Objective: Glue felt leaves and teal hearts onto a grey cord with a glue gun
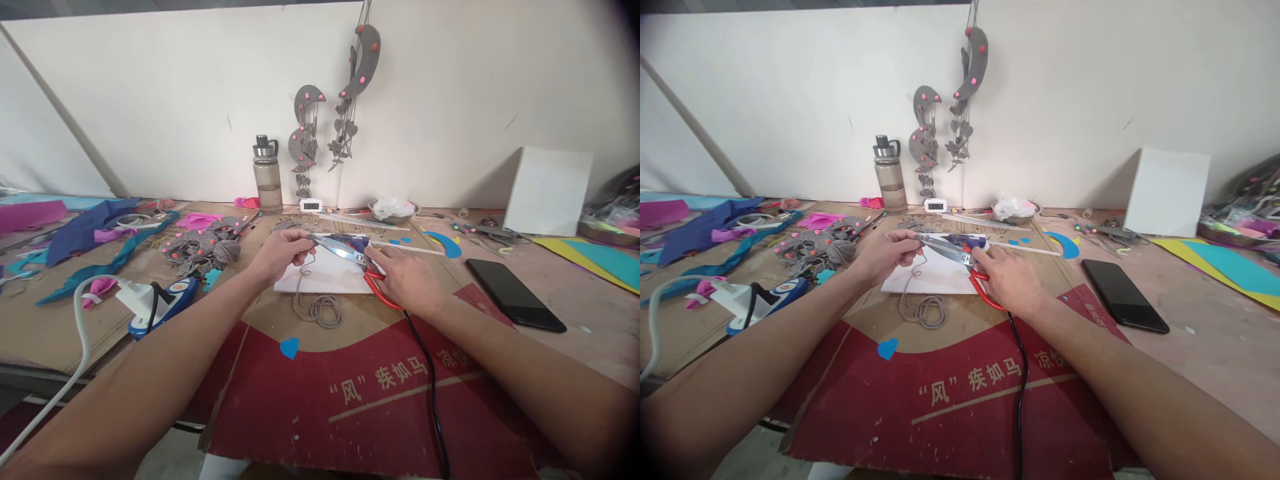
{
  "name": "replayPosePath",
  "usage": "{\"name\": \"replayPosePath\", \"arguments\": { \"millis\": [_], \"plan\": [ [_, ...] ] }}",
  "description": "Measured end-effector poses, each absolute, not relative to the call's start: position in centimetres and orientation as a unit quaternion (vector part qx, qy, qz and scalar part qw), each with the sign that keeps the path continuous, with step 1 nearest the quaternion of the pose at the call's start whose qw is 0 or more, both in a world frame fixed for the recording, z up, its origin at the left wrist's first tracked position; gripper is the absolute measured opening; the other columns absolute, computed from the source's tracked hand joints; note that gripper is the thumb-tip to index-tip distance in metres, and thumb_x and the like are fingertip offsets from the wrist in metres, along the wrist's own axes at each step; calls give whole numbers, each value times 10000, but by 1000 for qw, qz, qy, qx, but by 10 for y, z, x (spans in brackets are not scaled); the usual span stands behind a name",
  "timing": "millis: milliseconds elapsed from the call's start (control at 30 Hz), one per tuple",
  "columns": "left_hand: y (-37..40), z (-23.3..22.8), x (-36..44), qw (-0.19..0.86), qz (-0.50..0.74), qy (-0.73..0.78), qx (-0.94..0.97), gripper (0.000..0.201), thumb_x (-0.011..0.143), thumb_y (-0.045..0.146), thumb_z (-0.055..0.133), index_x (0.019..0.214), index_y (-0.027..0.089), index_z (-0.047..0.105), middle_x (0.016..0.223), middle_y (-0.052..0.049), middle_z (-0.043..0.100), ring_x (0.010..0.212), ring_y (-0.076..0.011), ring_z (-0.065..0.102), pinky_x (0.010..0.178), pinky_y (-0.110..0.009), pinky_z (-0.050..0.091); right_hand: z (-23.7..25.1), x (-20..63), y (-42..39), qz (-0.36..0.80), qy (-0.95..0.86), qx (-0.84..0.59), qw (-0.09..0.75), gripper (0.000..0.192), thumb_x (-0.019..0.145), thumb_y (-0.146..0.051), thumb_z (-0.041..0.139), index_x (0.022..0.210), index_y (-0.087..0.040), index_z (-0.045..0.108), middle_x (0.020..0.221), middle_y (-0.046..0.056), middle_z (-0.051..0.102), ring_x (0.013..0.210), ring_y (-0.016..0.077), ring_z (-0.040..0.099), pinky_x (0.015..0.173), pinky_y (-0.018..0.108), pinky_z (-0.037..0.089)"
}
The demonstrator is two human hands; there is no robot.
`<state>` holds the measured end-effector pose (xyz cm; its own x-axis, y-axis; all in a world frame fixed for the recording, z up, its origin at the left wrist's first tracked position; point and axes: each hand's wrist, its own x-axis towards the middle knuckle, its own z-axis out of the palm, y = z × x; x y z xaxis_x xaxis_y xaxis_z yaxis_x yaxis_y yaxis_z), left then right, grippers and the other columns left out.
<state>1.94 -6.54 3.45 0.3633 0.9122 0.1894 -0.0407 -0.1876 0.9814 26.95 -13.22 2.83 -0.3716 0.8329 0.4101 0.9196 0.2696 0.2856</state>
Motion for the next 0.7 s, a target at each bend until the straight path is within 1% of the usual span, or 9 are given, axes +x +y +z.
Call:
{"name": "replayPosePath", "arguments": {
  "millis": [367,700],
  "plan": [
    [-69,38,21,549,445,351,614,191,707,267,689,625,131,583,617,-34,593,463,-47,394,452,-208,267,31,268,-134,-246,-788,-559,80,348,908,-290,398,1215,-220,547,943,85,654,753,200,574,580,294,254],
    [-65,35,19,541,439,353,624,196,723,272,681,622,128,594,624,-37,596,470,-44,396,455,-205,269,33,269,-135,-239,-794,-553,80,366,890,-252,399,1225,-216,542,965,83,670,783,205,592,570,295,257]
  ]
}}
